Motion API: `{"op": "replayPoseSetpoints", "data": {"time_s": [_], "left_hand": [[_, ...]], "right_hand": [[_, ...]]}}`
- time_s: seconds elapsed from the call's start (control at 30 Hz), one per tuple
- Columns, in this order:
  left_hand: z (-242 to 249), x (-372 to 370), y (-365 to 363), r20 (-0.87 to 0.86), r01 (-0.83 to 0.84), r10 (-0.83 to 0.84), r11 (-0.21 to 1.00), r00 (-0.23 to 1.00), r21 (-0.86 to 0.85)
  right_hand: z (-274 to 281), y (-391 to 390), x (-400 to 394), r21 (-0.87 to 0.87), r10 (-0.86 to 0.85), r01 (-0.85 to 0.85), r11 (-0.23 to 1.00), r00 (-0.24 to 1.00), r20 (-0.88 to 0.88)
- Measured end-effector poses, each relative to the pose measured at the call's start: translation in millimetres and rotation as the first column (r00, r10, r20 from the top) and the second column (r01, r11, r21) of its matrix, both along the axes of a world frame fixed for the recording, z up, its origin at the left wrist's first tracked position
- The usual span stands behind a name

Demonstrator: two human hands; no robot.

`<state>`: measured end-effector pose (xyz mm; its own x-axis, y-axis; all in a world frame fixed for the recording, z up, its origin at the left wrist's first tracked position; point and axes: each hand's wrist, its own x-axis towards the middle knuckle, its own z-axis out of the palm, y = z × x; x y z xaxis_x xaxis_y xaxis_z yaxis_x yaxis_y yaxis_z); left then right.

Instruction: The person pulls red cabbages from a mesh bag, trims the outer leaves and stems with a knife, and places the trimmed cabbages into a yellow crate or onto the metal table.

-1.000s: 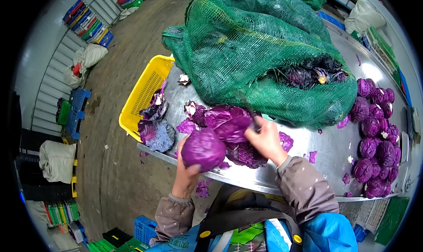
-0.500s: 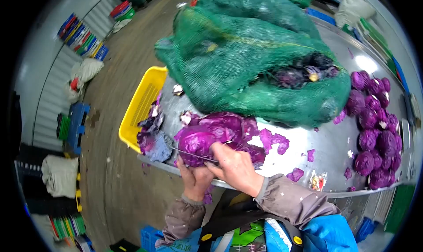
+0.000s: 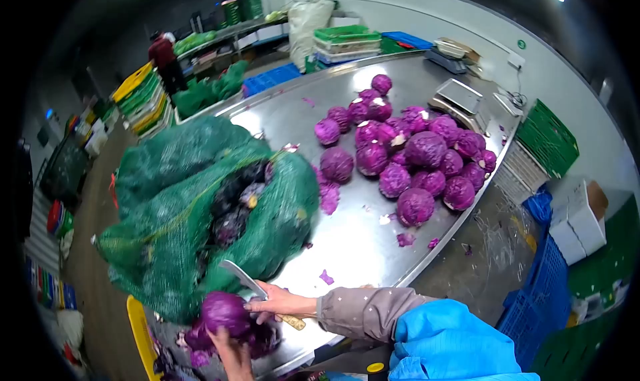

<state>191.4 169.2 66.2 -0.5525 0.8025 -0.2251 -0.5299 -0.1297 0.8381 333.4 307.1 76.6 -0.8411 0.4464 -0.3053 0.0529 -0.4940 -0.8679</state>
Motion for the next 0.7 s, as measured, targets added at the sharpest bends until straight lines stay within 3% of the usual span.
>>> {"op": "replayPoseSetpoints", "data": {"time_s": [0.03, 0.07, 0.1, 0.17, 0.2, 0.23, 0.27, 0.3, 0.37, 0.43, 0.47, 0.5, 0.53, 0.57, 0.63, 0.7], "left_hand": [[17.6, 25.0, 21.9, -0.171, 0.018, -0.013, 0.999, 0.985, 0.031], [16.6, 32.7, 34.6, -0.21, 0.136, -0.136, 0.991, 0.968, -0.013], [43.1, 60.8, 53.2, -0.304, 0.158, -0.155, 0.987, 0.94, -0.015], [26.2, 69.5, 74.9, -0.24, 0.377, -0.37, 0.926, 0.897, -0.021], [31.6, 80.7, 86.9, -0.203, 0.46, -0.452, 0.888, 0.869, -0.008], [38.2, 95.5, 95.8, -0.238, 0.455, -0.439, 0.89, 0.866, 0.017], [43.5, 101.6, 102.0, -0.299, 0.465, -0.477, 0.878, 0.826, -0.114], [45.8, 106.1, 107.4, -0.351, 0.458, -0.52, 0.853, 0.779, -0.248], [25.2, 106.1, 111.9, -0.371, 0.399, -0.577, 0.796, 0.728, -0.455], [6.0, 100.6, 108.3, -0.433, 0.364, -0.558, 0.814, 0.708, -0.453], [-9.3, 95.1, 101.0, -0.402, 0.348, -0.515, 0.838, 0.757, -0.42], [-18.9, 93.9, 99.1, -0.368, 0.326, -0.468, 0.863, 0.803, -0.386], [5.0, 104.5, 101.7, -0.297, 0.32, -0.42, 0.887, 0.858, -0.331], [-21.3, 94.9, 95.4, -0.392, 0.22, -0.387, 0.886, 0.834, -0.407], [-25.2, 94.2, 92.7, -0.363, 0.178, -0.324, 0.907, 0.874, -0.382], [-22.1, 100.1, 99.1, -0.376, 0.152, -0.303, 0.911, 0.876, -0.382]], "right_hand": [[-9.4, 9.5, 10.7, -0.087, -0.048, 0.042, 0.995, 0.997, -0.062], [-24.0, 20.6, 24.8, -0.177, -0.116, 0.106, 0.978, 0.992, -0.046], [-27.1, 32.1, 41.3, -0.264, -0.181, 0.168, 0.95, 0.983, -0.024], [-24.3, 53.5, 77.6, -0.443, -0.442, 0.356, 0.823, 0.891, -0.106], [-23.7, 72.8, 101.6, -0.484, -0.45, 0.374, 0.791, 0.892, -0.045], [-21.0, 89.0, 121.4, -0.45, -0.588, 0.505, 0.736, 0.807, -0.055], [-37.9, 125.7, 153.3, -0.301, -0.538, 0.495, 0.815, 0.839, -0.076], [-46.4, 163.1, 177.5, -0.171, -0.635, 0.626, 0.761, 0.772, 0.001], [17.5, 203.2, 232.0, 0.023, -0.757, 0.758, 0.652, 0.652, -0.045], [58.4, 246.6, 278.5, 0.11, -0.854, 0.86, 0.499, 0.509, -0.106], [62.0, 277.6, 309.2, 0.273, -0.879, 0.865, 0.42, 0.463, -0.114], [63.6, 306.8, 339.3, 0.427, -0.898, 0.842, 0.331, 0.42, -0.132], [78.4, 322.8, 360.8, 0.513, -0.935, 0.817, 0.261, 0.347, -0.076], [91.9, 338.1, 382.3, 0.597, -0.963, 0.778, 0.196, 0.266, -0.03], [67.3, 398.9, 442.1, 0.756, -0.906, 0.655, 0.006, 0.323, -0.273], [59.1, 430.7, 480.3, 0.955, -0.978, 0.266, -0.132, 0.12, -0.169]]}}
